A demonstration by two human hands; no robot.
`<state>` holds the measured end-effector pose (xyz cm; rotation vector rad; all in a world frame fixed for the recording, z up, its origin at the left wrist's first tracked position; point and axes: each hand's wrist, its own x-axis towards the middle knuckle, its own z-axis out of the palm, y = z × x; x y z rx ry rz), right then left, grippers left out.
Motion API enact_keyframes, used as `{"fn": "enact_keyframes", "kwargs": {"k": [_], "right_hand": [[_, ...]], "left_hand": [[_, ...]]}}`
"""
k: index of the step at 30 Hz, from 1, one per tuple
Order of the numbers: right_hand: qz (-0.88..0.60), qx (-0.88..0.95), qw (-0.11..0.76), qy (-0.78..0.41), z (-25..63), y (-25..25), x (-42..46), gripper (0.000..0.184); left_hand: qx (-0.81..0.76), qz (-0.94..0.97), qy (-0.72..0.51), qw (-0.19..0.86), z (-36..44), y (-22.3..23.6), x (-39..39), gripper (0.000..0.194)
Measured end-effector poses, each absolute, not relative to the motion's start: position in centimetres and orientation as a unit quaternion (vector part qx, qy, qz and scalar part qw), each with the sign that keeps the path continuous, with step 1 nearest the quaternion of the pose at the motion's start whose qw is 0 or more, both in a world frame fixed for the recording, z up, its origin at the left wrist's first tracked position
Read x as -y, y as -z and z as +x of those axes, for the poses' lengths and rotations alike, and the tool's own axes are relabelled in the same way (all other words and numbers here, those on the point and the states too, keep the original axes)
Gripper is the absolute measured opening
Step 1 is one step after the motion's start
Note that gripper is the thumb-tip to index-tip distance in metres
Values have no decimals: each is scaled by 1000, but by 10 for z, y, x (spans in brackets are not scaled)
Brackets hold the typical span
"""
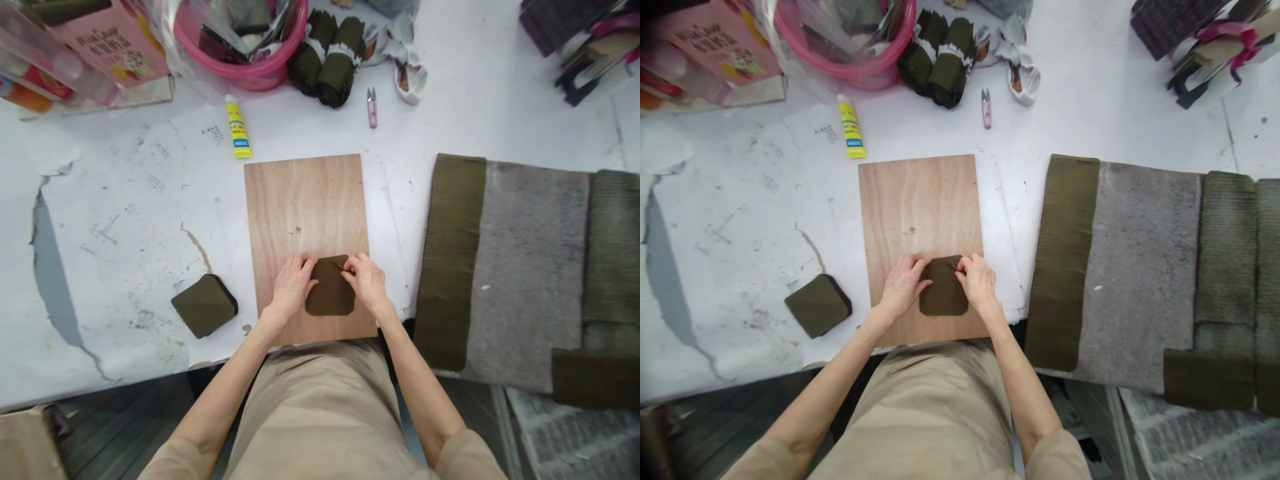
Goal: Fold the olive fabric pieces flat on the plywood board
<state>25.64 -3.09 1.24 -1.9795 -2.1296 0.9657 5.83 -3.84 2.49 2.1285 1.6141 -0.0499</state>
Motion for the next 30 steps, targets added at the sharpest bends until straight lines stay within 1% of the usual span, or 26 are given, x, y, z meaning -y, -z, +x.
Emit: {"fn": "enact_keyframes", "kwargs": {"k": [2,4,8,9,11,13,17,22,25,30], "right_hand": [[-620,712,55,-326,258,-16,33,4],[-605,703,85,-363,259,-19,39,7],[-625,597,166,-475,260,-14,50,14],[-637,570,182,-487,259,-12,51,18],[-663,535,192,-487,259,-5,52,24],[-685,525,177,-473,258,0,52,24],[-713,537,135,-431,254,3,50,16],[-728,536,111,-413,249,0,47,17],[-733,544,100,-396,246,-3,45,18],[-739,560,78,-366,243,-4,45,20]], "left_hand": [[-560,794,11,235,58,-26,34,47],[-531,811,6,245,58,-26,29,45],[-489,823,16,290,55,-23,22,15],[-486,820,18,302,54,-23,21,10],[-496,806,16,321,52,-23,23,7],[-525,781,10,337,52,-24,27,7],[-615,685,-13,389,54,-26,42,5],[-698,553,-61,451,54,-16,57,22],[-706,501,-66,495,52,-9,61,23],[-673,396,-102,617,53,-7,67,26]]}}
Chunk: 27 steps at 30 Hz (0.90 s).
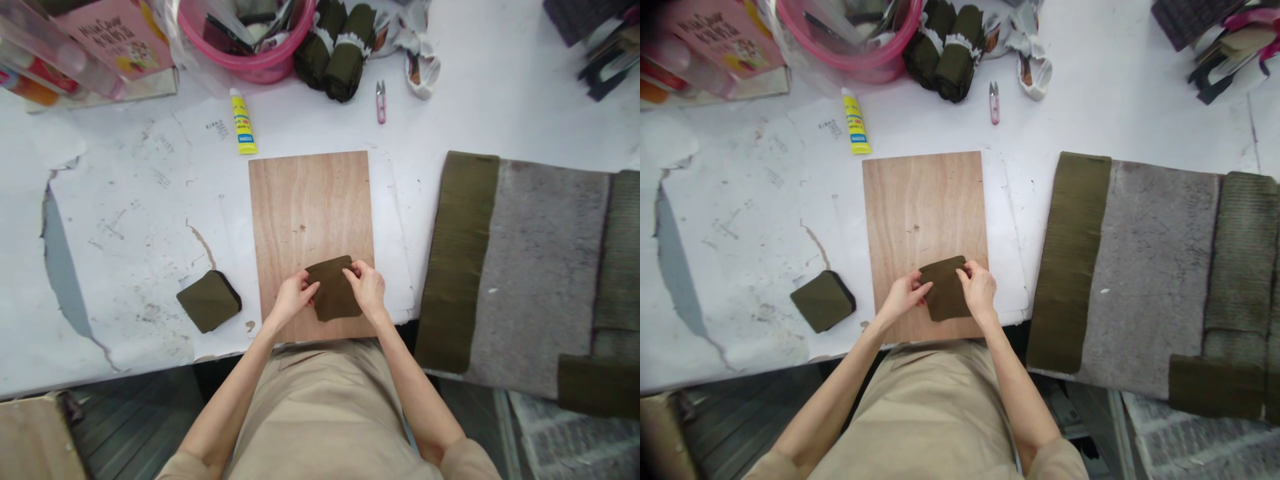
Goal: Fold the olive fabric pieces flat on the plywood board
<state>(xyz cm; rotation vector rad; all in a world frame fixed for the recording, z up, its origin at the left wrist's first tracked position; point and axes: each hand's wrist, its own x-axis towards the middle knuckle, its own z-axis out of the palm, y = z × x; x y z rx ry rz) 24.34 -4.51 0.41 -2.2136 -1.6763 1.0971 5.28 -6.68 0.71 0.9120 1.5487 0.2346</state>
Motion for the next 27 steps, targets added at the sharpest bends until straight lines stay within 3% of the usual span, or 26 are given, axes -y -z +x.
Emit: {"fn": "enact_keyframes", "kwargs": {"k": [5,9,19,27], "right_hand": [[-737,562,75,-368,242,-4,45,19],[-737,563,74,-366,242,-4,45,18],[-745,566,54,-350,241,0,44,22],[-738,575,71,-347,241,0,45,22]], "left_hand": [[-652,363,-92,659,55,-11,75,30],[-681,375,-95,622,56,-7,82,26],[-730,482,-6,485,57,-8,87,35],[-732,489,9,474,59,-10,85,34]]}}
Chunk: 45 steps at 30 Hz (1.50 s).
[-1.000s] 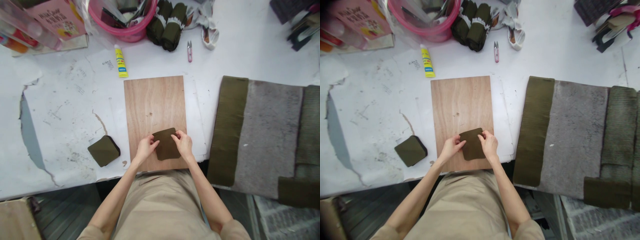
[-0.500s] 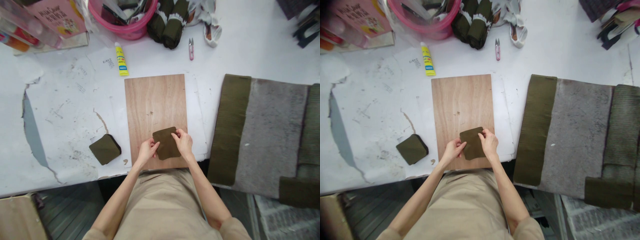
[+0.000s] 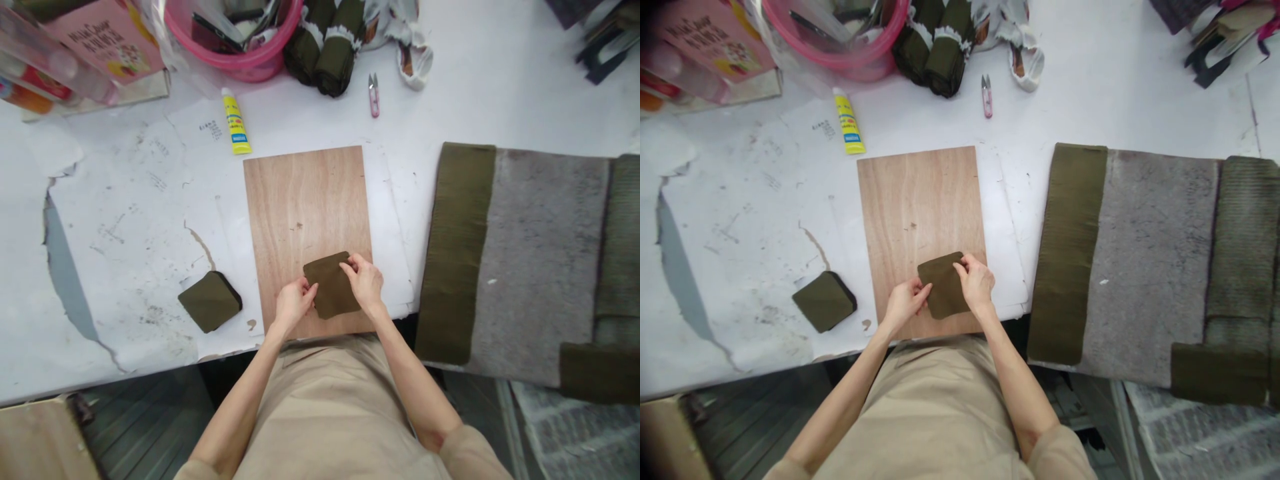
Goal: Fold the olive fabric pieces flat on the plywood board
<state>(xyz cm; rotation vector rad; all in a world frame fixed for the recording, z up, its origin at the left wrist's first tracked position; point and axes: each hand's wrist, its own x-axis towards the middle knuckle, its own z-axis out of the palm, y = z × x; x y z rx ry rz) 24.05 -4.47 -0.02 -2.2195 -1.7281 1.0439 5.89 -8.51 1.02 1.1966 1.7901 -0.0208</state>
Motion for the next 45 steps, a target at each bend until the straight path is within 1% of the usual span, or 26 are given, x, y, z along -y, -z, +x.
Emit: {"fn": "enact_keyframes", "kwargs": {"k": [6,13,27,33,36,41,45], "right_hand": [[-736,585,83,-330,239,1,46,21],[-742,584,61,-323,239,1,44,23],[-739,588,73,-321,239,0,44,19],[-743,583,57,-323,239,-1,43,20],[-743,585,47,-321,239,-1,42,19],[-747,599,28,-288,232,-7,44,17],[-745,626,52,-227,229,-11,43,27]], "left_hand": [[-734,482,10,478,60,-13,84,35],[-739,481,4,471,61,-12,85,35],[-749,463,-19,474,63,-13,85,36],[-749,448,-34,487,62,-7,88,37],[-751,466,-12,467,62,-8,87,37],[-760,534,34,369,60,-16,83,32],[-763,546,53,341,62,-21,79,23]]}}
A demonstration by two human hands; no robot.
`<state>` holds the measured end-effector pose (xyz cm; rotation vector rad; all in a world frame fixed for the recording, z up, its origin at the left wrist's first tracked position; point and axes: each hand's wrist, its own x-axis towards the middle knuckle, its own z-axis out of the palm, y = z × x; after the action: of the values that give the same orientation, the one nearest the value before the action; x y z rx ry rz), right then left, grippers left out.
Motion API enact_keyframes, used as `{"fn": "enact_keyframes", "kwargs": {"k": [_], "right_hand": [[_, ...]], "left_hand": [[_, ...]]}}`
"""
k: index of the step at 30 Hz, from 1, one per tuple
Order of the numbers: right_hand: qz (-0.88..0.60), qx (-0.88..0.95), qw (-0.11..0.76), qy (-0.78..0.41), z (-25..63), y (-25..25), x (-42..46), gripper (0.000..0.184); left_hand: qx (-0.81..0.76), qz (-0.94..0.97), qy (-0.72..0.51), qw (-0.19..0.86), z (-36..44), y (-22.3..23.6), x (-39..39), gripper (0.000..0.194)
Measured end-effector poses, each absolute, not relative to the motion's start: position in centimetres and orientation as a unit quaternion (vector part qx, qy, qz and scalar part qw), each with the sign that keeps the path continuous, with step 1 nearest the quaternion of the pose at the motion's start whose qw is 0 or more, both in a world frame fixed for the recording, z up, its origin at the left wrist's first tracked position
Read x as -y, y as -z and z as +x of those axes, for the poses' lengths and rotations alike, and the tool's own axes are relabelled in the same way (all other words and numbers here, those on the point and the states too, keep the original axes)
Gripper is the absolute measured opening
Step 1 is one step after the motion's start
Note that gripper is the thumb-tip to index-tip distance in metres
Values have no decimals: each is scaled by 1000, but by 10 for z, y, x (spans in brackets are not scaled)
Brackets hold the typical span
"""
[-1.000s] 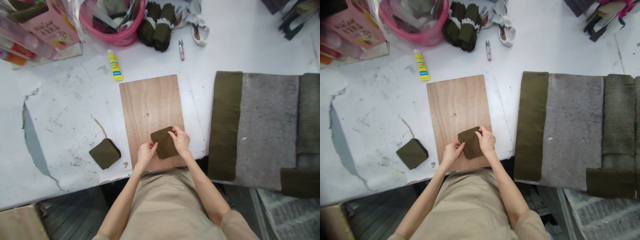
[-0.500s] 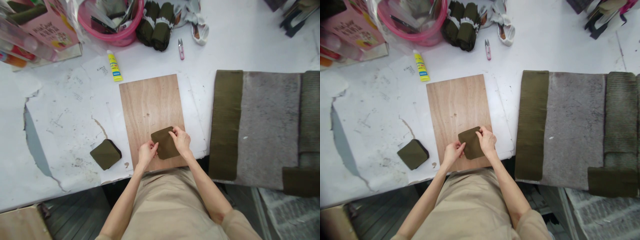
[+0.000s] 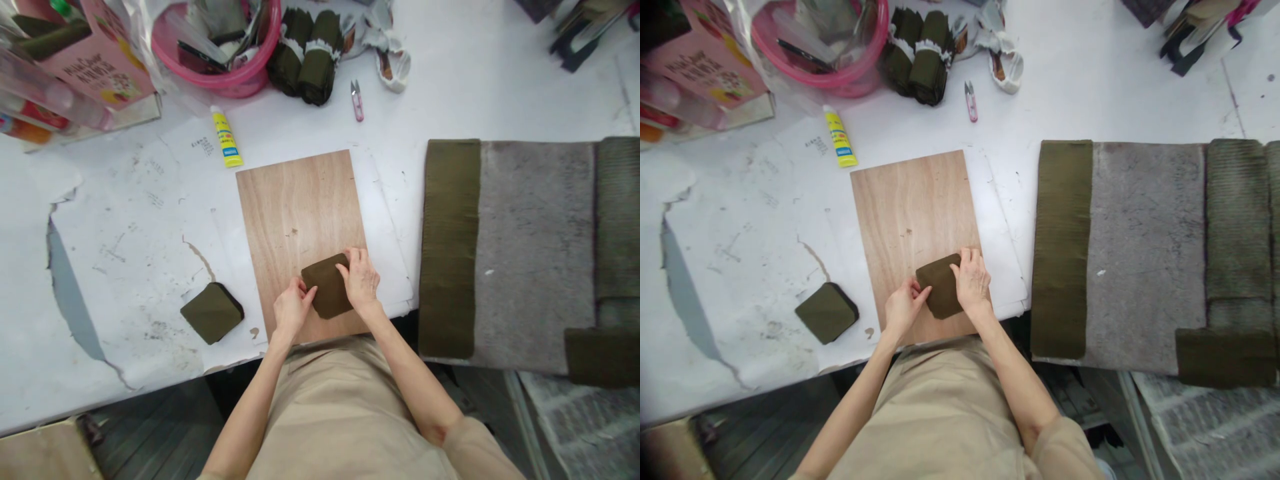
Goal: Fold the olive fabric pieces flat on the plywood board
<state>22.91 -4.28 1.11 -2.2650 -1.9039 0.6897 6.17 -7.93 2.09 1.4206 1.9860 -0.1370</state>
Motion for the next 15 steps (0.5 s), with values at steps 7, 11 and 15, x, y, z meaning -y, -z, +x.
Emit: {"fn": "enact_keyframes", "kwargs": {"k": [7,11,15], "right_hand": [[-687,664,74,-285,238,-6,33,6],[-649,631,187,-382,243,-7,39,3],[-568,526,293,-561,246,-14,58,8]], "left_hand": [[-766,575,47,284,66,-22,81,38],[-727,657,-19,198,64,-19,76,61],[-633,722,-70,269,52,-17,63,42]]}}
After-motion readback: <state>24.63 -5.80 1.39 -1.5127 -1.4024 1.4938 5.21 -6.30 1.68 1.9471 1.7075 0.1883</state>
